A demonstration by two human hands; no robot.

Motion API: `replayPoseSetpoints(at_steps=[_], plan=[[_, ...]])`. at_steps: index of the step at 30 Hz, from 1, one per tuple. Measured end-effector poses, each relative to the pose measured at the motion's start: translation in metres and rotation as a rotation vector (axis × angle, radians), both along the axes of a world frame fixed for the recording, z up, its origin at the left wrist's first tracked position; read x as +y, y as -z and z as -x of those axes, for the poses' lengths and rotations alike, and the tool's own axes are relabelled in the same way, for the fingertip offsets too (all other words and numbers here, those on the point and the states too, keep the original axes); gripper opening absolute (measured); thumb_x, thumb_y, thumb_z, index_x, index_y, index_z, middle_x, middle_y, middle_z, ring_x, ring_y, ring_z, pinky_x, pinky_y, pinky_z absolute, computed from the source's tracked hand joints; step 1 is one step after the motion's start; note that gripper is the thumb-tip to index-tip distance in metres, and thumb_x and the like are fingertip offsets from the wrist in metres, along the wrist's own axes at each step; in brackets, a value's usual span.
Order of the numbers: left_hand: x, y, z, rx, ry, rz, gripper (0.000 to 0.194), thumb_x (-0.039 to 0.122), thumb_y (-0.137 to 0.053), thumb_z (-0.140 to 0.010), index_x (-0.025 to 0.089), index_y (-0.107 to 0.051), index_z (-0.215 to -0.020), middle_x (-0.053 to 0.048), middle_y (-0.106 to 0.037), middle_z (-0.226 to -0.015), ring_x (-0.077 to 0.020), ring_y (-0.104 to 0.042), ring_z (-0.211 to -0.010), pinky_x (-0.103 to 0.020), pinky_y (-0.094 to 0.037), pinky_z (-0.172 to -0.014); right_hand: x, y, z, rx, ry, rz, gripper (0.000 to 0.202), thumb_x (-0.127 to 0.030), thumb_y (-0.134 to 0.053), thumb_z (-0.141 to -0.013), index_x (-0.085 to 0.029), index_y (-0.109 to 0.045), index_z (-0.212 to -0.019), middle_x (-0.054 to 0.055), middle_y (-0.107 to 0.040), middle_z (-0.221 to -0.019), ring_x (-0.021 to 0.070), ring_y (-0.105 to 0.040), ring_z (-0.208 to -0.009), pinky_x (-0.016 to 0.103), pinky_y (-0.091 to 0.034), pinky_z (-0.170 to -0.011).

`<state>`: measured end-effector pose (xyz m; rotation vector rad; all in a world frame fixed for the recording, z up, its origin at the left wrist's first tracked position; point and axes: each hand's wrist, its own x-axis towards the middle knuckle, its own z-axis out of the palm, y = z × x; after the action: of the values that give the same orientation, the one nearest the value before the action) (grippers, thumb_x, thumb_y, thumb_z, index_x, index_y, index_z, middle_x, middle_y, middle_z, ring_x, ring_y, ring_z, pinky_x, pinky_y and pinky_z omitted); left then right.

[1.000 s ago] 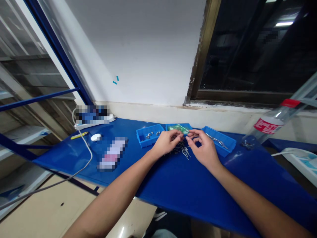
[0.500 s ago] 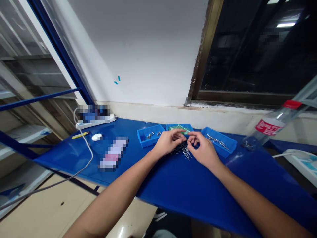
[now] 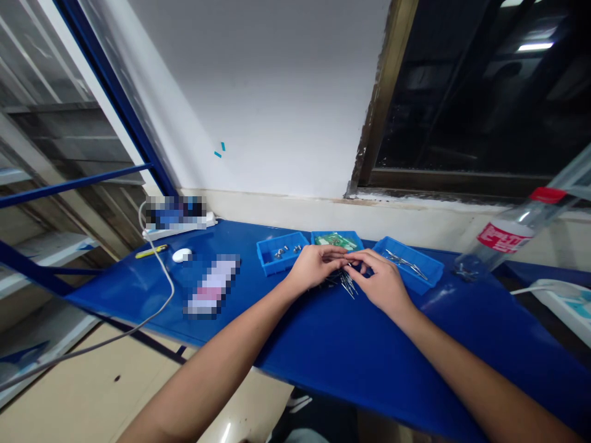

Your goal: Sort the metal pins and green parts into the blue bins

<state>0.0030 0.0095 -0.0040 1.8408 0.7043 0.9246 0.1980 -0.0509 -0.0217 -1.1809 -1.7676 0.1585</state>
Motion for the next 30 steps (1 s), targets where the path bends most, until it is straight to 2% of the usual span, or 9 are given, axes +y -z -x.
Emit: replayPoseSetpoints(at_steps=[3,6,10,14,19,23,27,30], plan=[[0.002,0.001,0.001,-0.022,-0.035,-0.034,0.052,0.015,-0.073,-0.088,0.015,-0.064,-0.139,-0.012,-0.081,-0.109,-0.0245,-0.079,-0.103,-0.039,-0.062,-0.097,-0.002,-0.001,0.001,0.013,0.001,-0.011,0.016,-0.035,-0.065,-0.097,-0.027,-0.076,-0.104,0.005,-0.077,-0.101,0.0216,-0.065,-0.073,0.038,-0.055,-0.075],[0.003,0.001,0.002,-0.028,-0.050,-0.074,0.066,0.013,-0.075,-0.086,0.017,-0.054,-0.148,-0.010,-0.082,-0.103,-0.0223,-0.080,-0.098,-0.037,-0.062,-0.096,-0.004,-0.003,0.001,0.035,0.038,-0.009,0.016,-0.035,-0.062,-0.099,-0.026,-0.076,-0.102,0.004,-0.077,-0.096,0.0211,-0.067,-0.073,0.037,-0.056,-0.076],[0.001,0.000,0.003,0.054,-0.014,-0.137,0.066,0.017,-0.075,-0.086,0.018,-0.052,-0.148,-0.006,-0.081,-0.097,-0.0196,-0.080,-0.089,-0.031,-0.062,-0.088,-0.003,-0.003,0.001,0.068,0.036,0.028,0.022,-0.040,-0.064,-0.098,-0.025,-0.076,-0.108,0.006,-0.075,-0.094,0.0211,-0.065,-0.071,0.036,-0.056,-0.070],[-0.001,-0.002,0.005,0.167,0.020,-0.209,0.063,0.019,-0.072,-0.087,0.020,-0.054,-0.147,-0.004,-0.081,-0.094,-0.0185,-0.078,-0.084,-0.028,-0.060,-0.081,0.000,-0.001,0.001,0.055,-0.049,0.057,0.021,-0.041,-0.065,-0.097,-0.025,-0.078,-0.100,0.006,-0.072,-0.091,0.0211,-0.065,-0.073,0.036,-0.056,-0.068],[-0.002,-0.006,0.005,0.152,0.039,-0.263,0.066,0.016,-0.070,-0.086,0.020,-0.051,-0.149,-0.004,-0.079,-0.097,-0.0175,-0.076,-0.086,-0.030,-0.060,-0.086,0.002,0.003,0.000,0.133,-0.011,0.091,0.020,-0.042,-0.065,-0.097,-0.024,-0.075,-0.093,0.006,-0.070,-0.089,0.0204,-0.065,-0.072,0.034,-0.055,-0.066],[-0.001,-0.005,0.002,-0.005,-0.032,-0.188,0.059,0.019,-0.072,-0.088,0.017,-0.052,-0.143,-0.008,-0.078,-0.103,-0.0169,-0.075,-0.088,-0.030,-0.060,-0.086,0.002,0.004,-0.002,0.172,0.014,0.113,0.025,-0.045,-0.061,-0.099,-0.024,-0.074,-0.094,0.006,-0.072,-0.093,0.0214,-0.068,-0.076,0.034,-0.056,-0.068],[0.003,0.000,-0.002,-0.192,-0.020,-0.001,0.059,0.026,-0.079,-0.087,0.014,-0.053,-0.139,-0.011,-0.077,-0.102,-0.0191,-0.076,-0.092,-0.032,-0.060,-0.087,0.002,0.006,-0.001,0.137,-0.067,0.160,0.027,-0.046,-0.060,-0.100,-0.024,-0.075,-0.095,0.007,-0.073,-0.093,0.0213,-0.068,-0.075,0.034,-0.057,-0.066],[0.004,-0.001,-0.001,-0.177,-0.001,0.049,0.052,0.034,-0.082,-0.087,0.013,-0.063,-0.130,-0.013,-0.079,-0.104,-0.0214,-0.077,-0.096,-0.034,-0.060,-0.090,0.004,0.010,0.000,0.198,-0.103,0.196,0.027,-0.048,-0.063,-0.098,-0.024,-0.076,-0.095,0.007,-0.074,-0.095,0.0208,-0.068,-0.073,0.034,-0.058,-0.065]])
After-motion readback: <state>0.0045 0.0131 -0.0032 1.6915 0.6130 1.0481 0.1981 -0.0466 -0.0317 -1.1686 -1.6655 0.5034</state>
